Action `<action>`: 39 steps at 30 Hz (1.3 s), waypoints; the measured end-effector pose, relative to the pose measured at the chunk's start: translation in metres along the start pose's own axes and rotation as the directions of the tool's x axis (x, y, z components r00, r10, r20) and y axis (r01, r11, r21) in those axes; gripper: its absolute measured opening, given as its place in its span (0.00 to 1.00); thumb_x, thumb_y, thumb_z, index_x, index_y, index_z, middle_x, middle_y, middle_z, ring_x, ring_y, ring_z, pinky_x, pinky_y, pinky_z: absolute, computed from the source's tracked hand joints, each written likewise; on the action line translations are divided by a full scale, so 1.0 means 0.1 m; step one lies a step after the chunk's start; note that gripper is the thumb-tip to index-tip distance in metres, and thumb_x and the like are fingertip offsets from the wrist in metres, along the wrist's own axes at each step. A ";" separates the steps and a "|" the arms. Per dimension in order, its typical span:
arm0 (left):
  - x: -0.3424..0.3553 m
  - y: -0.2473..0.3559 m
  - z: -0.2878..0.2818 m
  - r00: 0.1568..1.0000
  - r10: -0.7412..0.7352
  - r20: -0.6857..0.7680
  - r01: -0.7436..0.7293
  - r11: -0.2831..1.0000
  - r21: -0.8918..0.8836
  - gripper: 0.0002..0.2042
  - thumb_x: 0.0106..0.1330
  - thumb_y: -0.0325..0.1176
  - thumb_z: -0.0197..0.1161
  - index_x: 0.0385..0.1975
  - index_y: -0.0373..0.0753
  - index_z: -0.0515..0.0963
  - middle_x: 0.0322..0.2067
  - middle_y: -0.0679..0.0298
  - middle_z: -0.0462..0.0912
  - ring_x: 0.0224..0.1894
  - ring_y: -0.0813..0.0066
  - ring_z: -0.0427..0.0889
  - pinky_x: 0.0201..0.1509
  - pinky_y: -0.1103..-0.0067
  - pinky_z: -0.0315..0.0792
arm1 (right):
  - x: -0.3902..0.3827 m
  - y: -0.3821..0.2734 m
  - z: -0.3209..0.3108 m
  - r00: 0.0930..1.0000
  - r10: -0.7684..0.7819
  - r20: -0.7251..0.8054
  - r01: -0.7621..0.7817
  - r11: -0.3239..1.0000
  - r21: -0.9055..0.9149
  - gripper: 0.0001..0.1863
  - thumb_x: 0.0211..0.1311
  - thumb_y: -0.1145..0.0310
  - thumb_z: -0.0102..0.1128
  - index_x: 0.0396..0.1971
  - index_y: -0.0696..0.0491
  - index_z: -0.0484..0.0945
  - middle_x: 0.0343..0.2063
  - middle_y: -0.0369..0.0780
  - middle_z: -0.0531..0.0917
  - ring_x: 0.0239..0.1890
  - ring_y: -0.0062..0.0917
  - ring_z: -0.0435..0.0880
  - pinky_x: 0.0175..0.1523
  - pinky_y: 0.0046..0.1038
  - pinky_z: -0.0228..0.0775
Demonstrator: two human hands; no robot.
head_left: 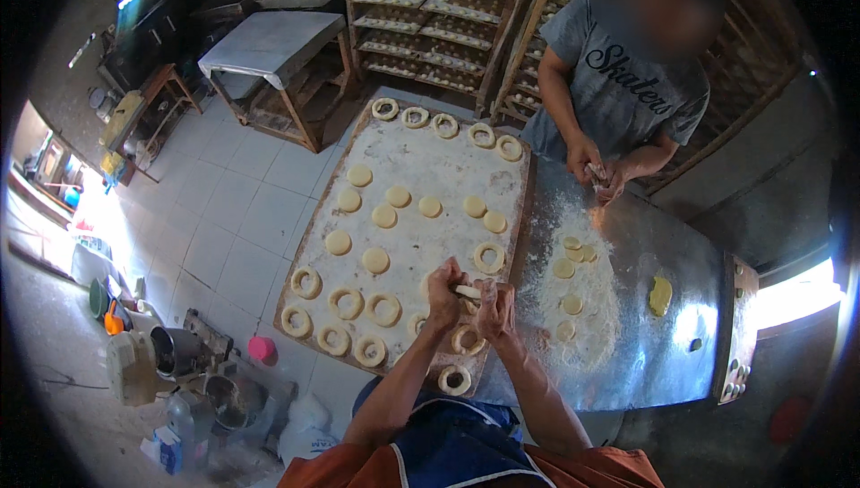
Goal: The person rolls small dough balls into rings and places them on a tray. They work alongside another person at a metal table in a bakery, handling dough and arranging shaped pieces.
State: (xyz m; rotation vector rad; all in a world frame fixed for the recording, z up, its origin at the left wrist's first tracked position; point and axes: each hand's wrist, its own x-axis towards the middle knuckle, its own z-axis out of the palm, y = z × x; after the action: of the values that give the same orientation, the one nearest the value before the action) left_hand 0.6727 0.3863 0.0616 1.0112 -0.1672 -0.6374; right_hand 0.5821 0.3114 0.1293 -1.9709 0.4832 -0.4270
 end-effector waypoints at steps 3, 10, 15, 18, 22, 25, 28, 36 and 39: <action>0.01 0.34 0.11 0.965 0.214 0.149 -0.257 0.880 0.400 0.20 0.73 0.51 0.48 0.24 0.44 0.63 0.21 0.71 0.63 0.25 0.79 0.63 0.30 0.75 0.60 | 0.09 0.54 0.24 0.983 0.117 -0.138 -0.043 0.892 0.451 0.26 0.76 0.50 0.48 0.34 0.60 0.80 0.32 0.43 0.85 0.32 0.33 0.78 0.40 0.38 0.73; 0.81 0.38 -0.14 0.940 0.306 -0.150 -0.117 0.704 0.700 0.21 0.79 0.44 0.42 0.31 0.34 0.74 0.19 0.50 0.73 0.22 0.46 0.73 0.30 0.61 0.66 | 0.80 0.17 0.01 0.998 0.068 -0.008 -0.069 0.981 -0.179 0.23 0.61 0.61 0.66 0.50 0.61 0.77 0.44 0.54 0.85 0.52 0.52 0.84 0.54 0.46 0.76; 0.83 0.37 -0.22 0.872 0.468 0.142 -0.245 0.167 0.955 0.10 0.70 0.37 0.62 0.37 0.35 0.76 0.31 0.51 0.77 0.38 0.48 0.77 0.44 0.59 0.70 | 0.68 0.24 -0.07 0.971 0.238 -0.006 -0.208 0.836 -0.507 0.28 0.59 0.65 0.67 0.56 0.63 0.75 0.61 0.58 0.73 0.65 0.54 0.71 0.64 0.48 0.69; 0.65 0.39 -0.30 0.865 0.460 0.202 -0.294 0.137 0.946 0.12 0.63 0.34 0.69 0.40 0.36 0.77 0.35 0.52 0.78 0.41 0.49 0.77 0.47 0.59 0.71 | 0.70 0.02 -0.03 0.983 0.115 0.144 -0.019 0.839 -0.544 0.26 0.59 0.66 0.66 0.55 0.64 0.75 0.54 0.53 0.77 0.59 0.51 0.75 0.62 0.48 0.71; 0.58 0.43 -0.41 0.856 0.497 0.140 -0.272 0.205 0.940 0.15 0.60 0.34 0.73 0.43 0.37 0.79 0.38 0.54 0.79 0.43 0.50 0.77 0.48 0.59 0.70 | 0.74 0.08 0.23 0.977 -0.052 0.206 0.173 0.756 -0.631 0.23 0.61 0.65 0.63 0.54 0.59 0.77 0.49 0.51 0.78 0.54 0.50 0.77 0.59 0.47 0.72; 0.38 0.70 -0.58 0.789 0.609 0.084 -0.094 -0.015 0.995 0.16 0.62 0.37 0.70 0.46 0.38 0.80 0.40 0.54 0.79 0.47 0.50 0.76 0.49 0.57 0.70 | 1.10 0.19 0.70 0.925 -0.341 0.169 0.380 0.818 -0.432 0.21 0.61 0.64 0.62 0.52 0.58 0.79 0.49 0.51 0.79 0.54 0.49 0.77 0.59 0.45 0.72; 0.22 0.83 -0.85 0.802 0.590 0.096 0.035 -0.207 0.978 0.15 0.63 0.39 0.67 0.45 0.38 0.80 0.42 0.55 0.79 0.51 0.50 0.75 0.50 0.56 0.70 | 1.49 0.17 1.30 0.947 -0.273 0.169 0.315 0.894 -0.320 0.20 0.67 0.59 0.56 0.50 0.60 0.78 0.51 0.52 0.79 0.56 0.49 0.77 0.58 0.45 0.74; 0.12 0.85 -1.08 0.920 0.324 0.222 -0.323 0.301 0.897 0.10 0.62 0.27 0.67 0.39 0.37 0.74 0.33 0.54 0.80 0.37 0.53 0.82 0.45 0.65 0.74 | 1.55 0.07 1.32 0.999 0.030 -0.024 -0.038 0.910 -0.413 0.15 0.64 0.64 0.61 0.47 0.53 0.81 0.36 0.49 0.86 0.42 0.44 0.87 0.46 0.44 0.80; -0.22 0.94 -0.49 0.907 0.367 0.207 -0.347 0.372 0.861 0.11 0.61 0.20 0.66 0.43 0.34 0.75 0.34 0.53 0.82 0.36 0.56 0.84 0.43 0.68 0.77 | 1.10 0.16 0.81 0.994 -0.105 -0.012 0.104 0.994 -0.041 0.15 0.59 0.64 0.68 0.43 0.55 0.83 0.34 0.49 0.86 0.39 0.42 0.88 0.45 0.39 0.79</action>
State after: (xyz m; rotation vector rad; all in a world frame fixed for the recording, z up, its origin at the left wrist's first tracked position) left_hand 0.7146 0.4690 0.1164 1.9469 -0.7604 -0.0614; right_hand 0.7139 0.3110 0.0905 -2.0393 0.4010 -0.5007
